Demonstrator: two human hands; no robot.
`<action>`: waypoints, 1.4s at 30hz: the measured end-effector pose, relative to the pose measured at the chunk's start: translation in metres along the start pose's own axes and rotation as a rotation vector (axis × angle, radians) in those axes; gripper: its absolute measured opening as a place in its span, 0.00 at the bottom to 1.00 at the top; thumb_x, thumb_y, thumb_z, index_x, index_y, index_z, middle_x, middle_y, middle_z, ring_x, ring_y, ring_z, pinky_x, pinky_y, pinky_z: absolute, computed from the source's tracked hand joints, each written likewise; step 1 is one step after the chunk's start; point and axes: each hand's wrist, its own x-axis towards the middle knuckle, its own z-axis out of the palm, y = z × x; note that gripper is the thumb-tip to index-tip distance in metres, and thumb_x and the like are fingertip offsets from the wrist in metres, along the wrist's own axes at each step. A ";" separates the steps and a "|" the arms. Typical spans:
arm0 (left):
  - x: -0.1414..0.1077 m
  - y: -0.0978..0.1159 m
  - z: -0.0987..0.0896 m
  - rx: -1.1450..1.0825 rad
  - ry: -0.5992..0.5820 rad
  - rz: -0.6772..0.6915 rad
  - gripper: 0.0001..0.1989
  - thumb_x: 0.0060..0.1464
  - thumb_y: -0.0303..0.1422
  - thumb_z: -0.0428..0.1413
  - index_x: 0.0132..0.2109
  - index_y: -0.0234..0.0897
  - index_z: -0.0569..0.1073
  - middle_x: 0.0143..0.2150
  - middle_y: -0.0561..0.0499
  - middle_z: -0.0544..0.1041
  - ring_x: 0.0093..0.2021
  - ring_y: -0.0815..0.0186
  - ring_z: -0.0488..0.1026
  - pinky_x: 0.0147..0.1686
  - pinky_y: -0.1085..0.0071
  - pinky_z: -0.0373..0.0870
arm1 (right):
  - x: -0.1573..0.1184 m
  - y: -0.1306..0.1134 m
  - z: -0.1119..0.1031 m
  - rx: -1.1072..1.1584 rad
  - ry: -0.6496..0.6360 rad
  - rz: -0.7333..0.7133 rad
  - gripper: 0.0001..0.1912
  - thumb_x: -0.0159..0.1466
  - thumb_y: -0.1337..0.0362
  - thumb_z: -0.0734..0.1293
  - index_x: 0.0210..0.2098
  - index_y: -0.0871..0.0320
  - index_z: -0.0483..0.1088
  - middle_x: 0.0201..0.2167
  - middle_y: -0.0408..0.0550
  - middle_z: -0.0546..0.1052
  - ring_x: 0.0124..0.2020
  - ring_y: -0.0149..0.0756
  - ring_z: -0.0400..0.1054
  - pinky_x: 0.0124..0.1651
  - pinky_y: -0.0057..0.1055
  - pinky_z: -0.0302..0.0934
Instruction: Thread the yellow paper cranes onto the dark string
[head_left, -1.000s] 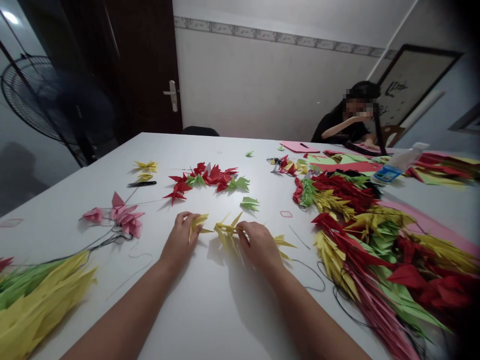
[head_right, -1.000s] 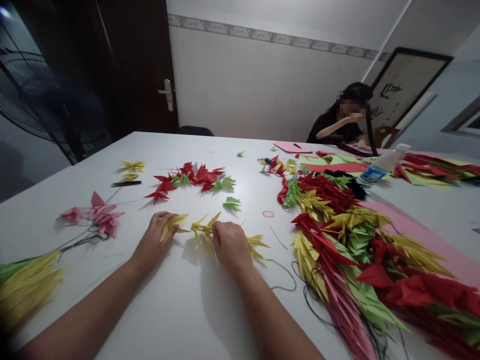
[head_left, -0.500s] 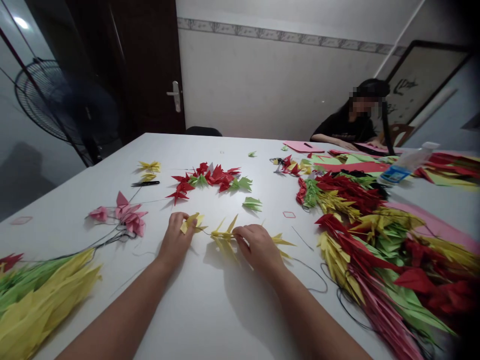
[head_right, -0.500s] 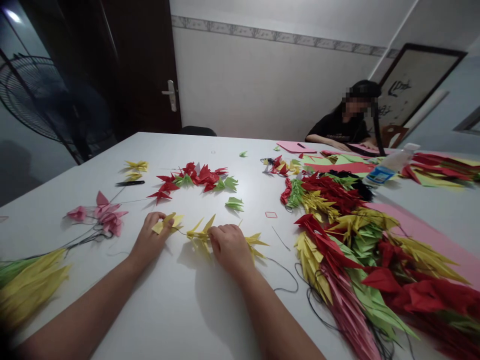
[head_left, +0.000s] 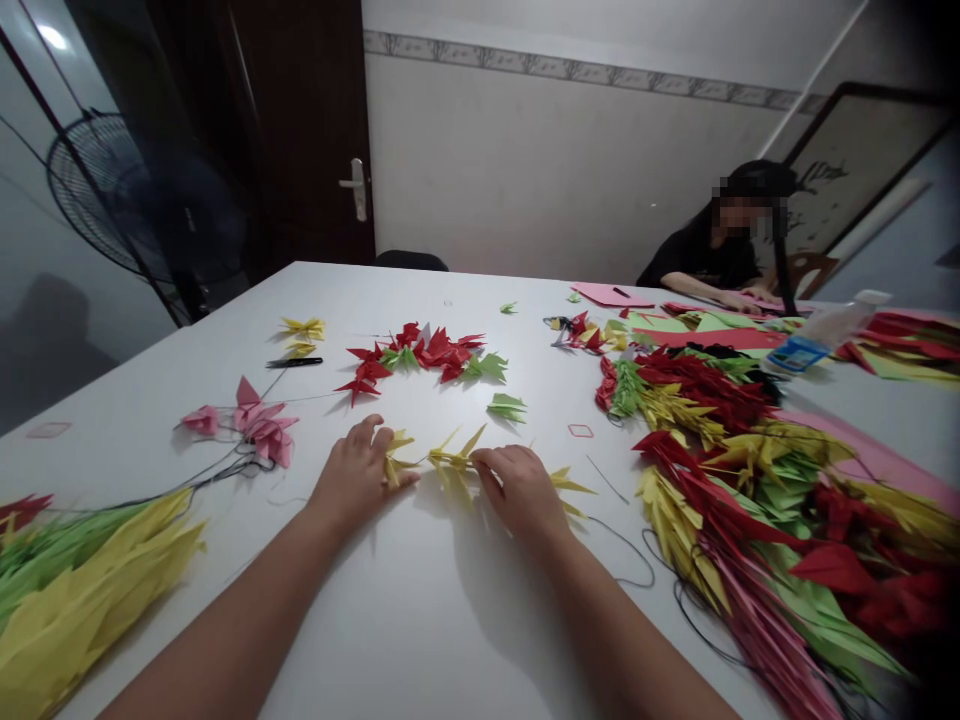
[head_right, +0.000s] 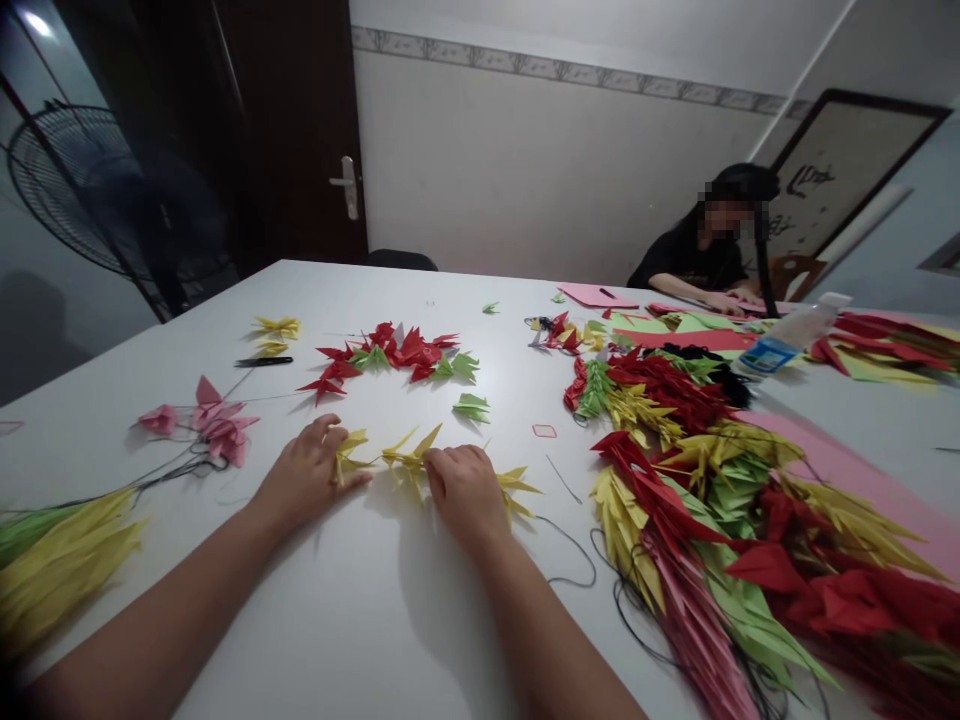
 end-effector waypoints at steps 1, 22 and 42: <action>0.000 0.002 -0.005 -0.007 -0.003 0.021 0.30 0.42 0.52 0.53 0.47 0.35 0.65 0.52 0.37 0.64 0.51 0.50 0.62 0.43 0.55 0.65 | 0.000 0.000 0.000 0.000 -0.002 -0.003 0.11 0.62 0.69 0.56 0.33 0.57 0.69 0.25 0.47 0.74 0.30 0.36 0.66 0.40 0.33 0.55; 0.017 0.030 -0.022 0.082 -0.108 0.249 0.10 0.54 0.24 0.43 0.33 0.36 0.69 0.35 0.47 0.74 0.44 0.60 0.69 0.54 0.51 0.50 | -0.001 0.001 0.005 -0.162 0.071 0.004 0.09 0.62 0.69 0.58 0.31 0.57 0.69 0.40 0.49 0.73 0.44 0.39 0.63 0.54 0.44 0.48; 0.009 0.080 -0.044 -0.078 0.096 0.364 0.10 0.53 0.35 0.47 0.39 0.35 0.69 0.41 0.45 0.73 0.48 0.59 0.66 0.55 0.56 0.54 | -0.058 0.055 -0.070 0.076 -0.078 0.429 0.12 0.57 0.58 0.60 0.37 0.57 0.67 0.32 0.48 0.72 0.30 0.34 0.66 0.30 0.30 0.61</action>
